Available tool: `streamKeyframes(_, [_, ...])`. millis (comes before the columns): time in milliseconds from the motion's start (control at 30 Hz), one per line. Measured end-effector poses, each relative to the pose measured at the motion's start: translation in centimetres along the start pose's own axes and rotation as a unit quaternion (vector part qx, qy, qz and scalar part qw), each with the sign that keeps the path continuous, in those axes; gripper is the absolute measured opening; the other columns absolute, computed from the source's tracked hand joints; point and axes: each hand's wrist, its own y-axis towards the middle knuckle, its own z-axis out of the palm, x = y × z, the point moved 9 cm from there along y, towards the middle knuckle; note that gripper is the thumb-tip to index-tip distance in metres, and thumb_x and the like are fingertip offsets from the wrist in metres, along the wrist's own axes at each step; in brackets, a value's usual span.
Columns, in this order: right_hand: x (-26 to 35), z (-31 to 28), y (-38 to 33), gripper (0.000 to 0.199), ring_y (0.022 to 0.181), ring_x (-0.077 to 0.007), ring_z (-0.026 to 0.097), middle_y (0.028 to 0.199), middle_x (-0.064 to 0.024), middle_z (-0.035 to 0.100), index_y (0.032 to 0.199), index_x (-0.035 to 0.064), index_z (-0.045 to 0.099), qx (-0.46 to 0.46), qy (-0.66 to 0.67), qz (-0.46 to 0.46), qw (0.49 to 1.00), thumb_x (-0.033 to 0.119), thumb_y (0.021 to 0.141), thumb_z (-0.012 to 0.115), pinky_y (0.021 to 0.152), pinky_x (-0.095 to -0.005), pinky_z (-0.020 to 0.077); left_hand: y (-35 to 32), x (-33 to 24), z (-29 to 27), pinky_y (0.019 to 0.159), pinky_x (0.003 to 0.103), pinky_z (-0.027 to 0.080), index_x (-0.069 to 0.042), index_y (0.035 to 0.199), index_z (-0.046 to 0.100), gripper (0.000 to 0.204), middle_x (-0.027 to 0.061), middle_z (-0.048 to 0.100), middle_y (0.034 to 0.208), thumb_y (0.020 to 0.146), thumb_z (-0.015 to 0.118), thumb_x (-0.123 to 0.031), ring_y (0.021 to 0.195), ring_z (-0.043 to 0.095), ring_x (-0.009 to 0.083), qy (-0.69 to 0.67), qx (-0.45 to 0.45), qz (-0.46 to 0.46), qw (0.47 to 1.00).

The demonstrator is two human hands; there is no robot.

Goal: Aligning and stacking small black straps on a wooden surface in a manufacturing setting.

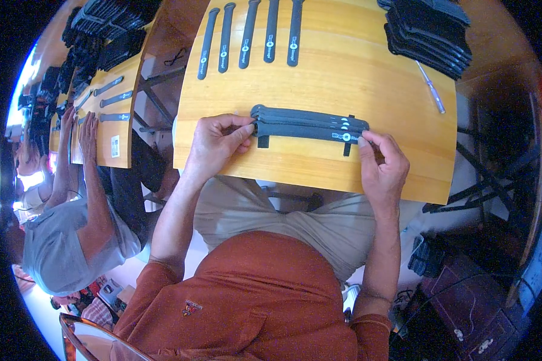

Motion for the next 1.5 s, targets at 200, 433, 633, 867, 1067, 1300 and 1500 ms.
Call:
streamKeyframes(200, [-0.02, -0.04, -0.01, 0.011, 0.076, -0.0170, 0.067, 0.088, -0.0120, 0.070, 0.101, -0.0022, 0.071, -0.001, -0.004, 0.004, 1.000, 0.004, 0.092, 0.074, 0.068, -0.0289, 0.0523, 0.13, -0.27, 0.05, 0.062, 0.020, 0.054, 0.003, 0.109, 0.075, 0.016, 0.0034, 0.072, 0.083, 0.098, 0.071, -0.006, 0.067, 0.063, 0.0048, 0.005, 0.001, -0.007, 1.000])
streamKeyframes(433, [0.36, -0.09, 0.08, 0.011, 0.071, -0.0150, 0.063, 0.084, -0.0098, 0.068, 0.100, -0.0016, 0.072, 0.001, -0.019, -0.006, 1.000, 0.003, 0.091, 0.074, 0.064, -0.0277, 0.0497, 0.23, -0.20, 0.02, 0.063, 0.021, 0.055, 0.004, 0.107, 0.074, 0.015, 0.0034, 0.072, 0.083, 0.097, 0.071, -0.005, 0.067, 0.064, 0.0053, -0.004, 0.003, -0.022, 1.000])
streamKeyframes(633, [0.29, 0.07, -0.08, 0.010, 0.070, -0.0134, 0.063, 0.085, -0.0091, 0.068, 0.099, -0.0019, 0.071, -0.008, 0.001, -0.013, 1.000, 0.001, 0.090, 0.075, 0.062, -0.0263, 0.0493, 0.21, -0.12, -0.14, 0.063, 0.022, 0.054, 0.006, 0.103, 0.076, 0.013, 0.0057, 0.074, 0.082, 0.095, 0.072, -0.004, 0.068, 0.065, 0.0061, -0.006, -0.004, -0.028, 1.000])
streamKeyframes(867, [0.38, 0.08, -0.05, 0.010, 0.071, -0.0129, 0.064, 0.086, -0.0091, 0.069, 0.099, -0.0015, 0.071, -0.012, 0.002, -0.019, 1.000, 0.000, 0.090, 0.074, 0.063, -0.0253, 0.0506, 0.29, -0.31, 0.01, 0.061, 0.021, 0.054, 0.004, 0.104, 0.075, 0.012, 0.0042, 0.073, 0.081, 0.096, 0.072, -0.005, 0.067, 0.064, 0.0056, -0.008, 0.006, -0.027, 1.000])
streamKeyframes(1067, [0.14, -0.09, 0.03, 0.010, 0.071, -0.0129, 0.064, 0.085, -0.0095, 0.069, 0.098, -0.0015, 0.072, -0.016, 0.003, -0.003, 1.000, -0.001, 0.089, 0.075, 0.063, -0.0255, 0.0504, 0.38, -0.25, 0.09, 0.061, 0.021, 0.054, 0.004, 0.104, 0.075, 0.013, 0.0046, 0.072, 0.080, 0.096, 0.072, -0.005, 0.066, 0.064, 0.0061, -0.020, 0.003, -0.029, 0.999])
streamKeyframes(1300, [0.17, -0.09, -0.07, 0.009, 0.070, -0.0128, 0.064, 0.085, -0.0095, 0.070, 0.096, -0.0015, 0.073, -0.031, 0.010, -0.015, 0.999, -0.002, 0.087, 0.076, 0.062, -0.0259, 0.0502, 0.37, -0.09, -0.01, 0.060, 0.022, 0.054, 0.004, 0.103, 0.075, 0.012, 0.0046, 0.072, 0.079, 0.095, 0.073, -0.005, 0.065, 0.064, 0.0065, -0.016, -0.004, -0.043, 0.999])
streamKeyframes(1500, [0.30, 0.09, 0.01, 0.009, 0.069, -0.0146, 0.065, 0.085, -0.0098, 0.070, 0.095, -0.0014, 0.072, -0.030, -0.003, -0.017, 0.999, -0.001, 0.087, 0.076, 0.062, -0.0273, 0.0512, 0.30, 0.05, -0.25, 0.060, 0.021, 0.054, 0.003, 0.103, 0.075, 0.013, 0.0041, 0.072, 0.080, 0.095, 0.073, -0.007, 0.065, 0.064, 0.0061, -0.013, -0.005, -0.042, 0.999])
